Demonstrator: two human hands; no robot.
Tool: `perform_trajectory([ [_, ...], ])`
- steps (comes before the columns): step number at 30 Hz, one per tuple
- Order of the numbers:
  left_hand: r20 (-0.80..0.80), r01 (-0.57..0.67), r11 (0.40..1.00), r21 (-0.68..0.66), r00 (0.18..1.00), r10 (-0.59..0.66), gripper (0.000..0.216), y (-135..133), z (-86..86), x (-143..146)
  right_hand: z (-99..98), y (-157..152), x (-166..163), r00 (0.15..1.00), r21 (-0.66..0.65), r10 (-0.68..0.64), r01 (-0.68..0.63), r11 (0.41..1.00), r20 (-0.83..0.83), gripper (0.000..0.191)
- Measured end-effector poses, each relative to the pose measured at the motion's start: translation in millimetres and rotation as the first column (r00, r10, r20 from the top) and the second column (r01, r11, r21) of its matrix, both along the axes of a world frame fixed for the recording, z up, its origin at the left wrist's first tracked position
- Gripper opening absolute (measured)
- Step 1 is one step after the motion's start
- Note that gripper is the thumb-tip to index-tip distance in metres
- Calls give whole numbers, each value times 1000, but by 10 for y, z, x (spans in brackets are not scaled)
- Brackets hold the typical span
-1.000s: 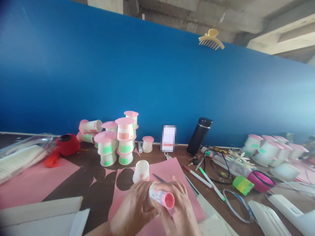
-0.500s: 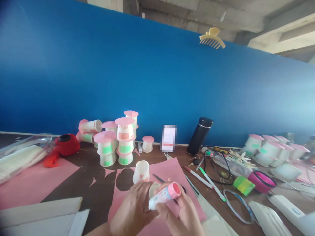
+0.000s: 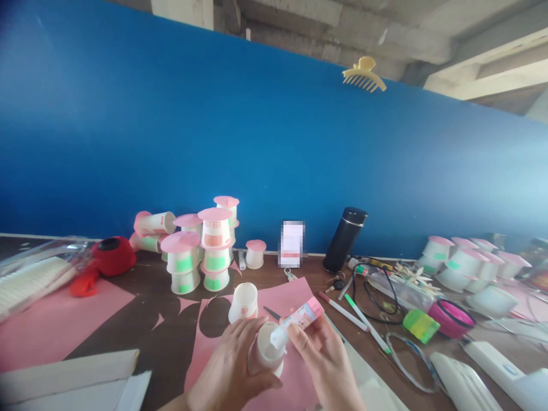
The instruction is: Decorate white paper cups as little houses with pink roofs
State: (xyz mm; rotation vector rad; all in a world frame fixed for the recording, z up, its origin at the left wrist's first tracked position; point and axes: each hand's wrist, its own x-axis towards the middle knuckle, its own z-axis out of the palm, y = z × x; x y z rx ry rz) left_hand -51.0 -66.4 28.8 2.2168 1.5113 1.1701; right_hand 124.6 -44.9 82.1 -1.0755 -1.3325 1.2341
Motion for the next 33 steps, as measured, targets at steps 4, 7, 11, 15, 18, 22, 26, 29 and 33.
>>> perform_trajectory([
  [4, -94, -23, 981, 190, 995, 41, 93, -8, 14, -50, -95, 75, 78, 990, -45, -31, 25, 999, -136, 31],
  [7, -136, -37, 965, 261, 988, 74, 75, -46, 123, -96, -86, 181, 175, 950, -94, -140, 119, 989, -277, 34],
  [11, -98, -69, 969, 237, 991, 94, 52, -95, 305, -144, -64, 448, 502, 939, -94, -344, 343, 935, 10, 48],
  [15, -17, -129, 985, 119, 991, 131, 27, -82, 454, -249, -127, 686, 878, 642, 85, -251, 279, 957, 725, 47],
  [18, -40, -174, 984, -19, 984, 174, 19, -42, 611, -411, -210, 750, 986, 534, 58, -226, 313, 948, 814, 40],
  [22, -187, -233, 933, -274, 965, 186, 20, -25, 863, -672, -269, 731, 941, 431, 46, -203, 347, 937, 879, 40],
  [26, -406, -260, 866, -427, 911, 74, 23, -50, 950, -883, -223, 694, 906, 367, 37, -172, 347, 937, 914, 51],
  [29, -475, -290, 834, -469, 879, 39, 23, -44, 907, -974, -170, 681, 918, 315, 81, -210, 378, 922, 926, 64],
  [33, -435, -271, 758, -594, 900, -19, 17, -3, 828, -984, -127, 637, 877, 390, 280, -418, 364, 888, 821, 58],
])
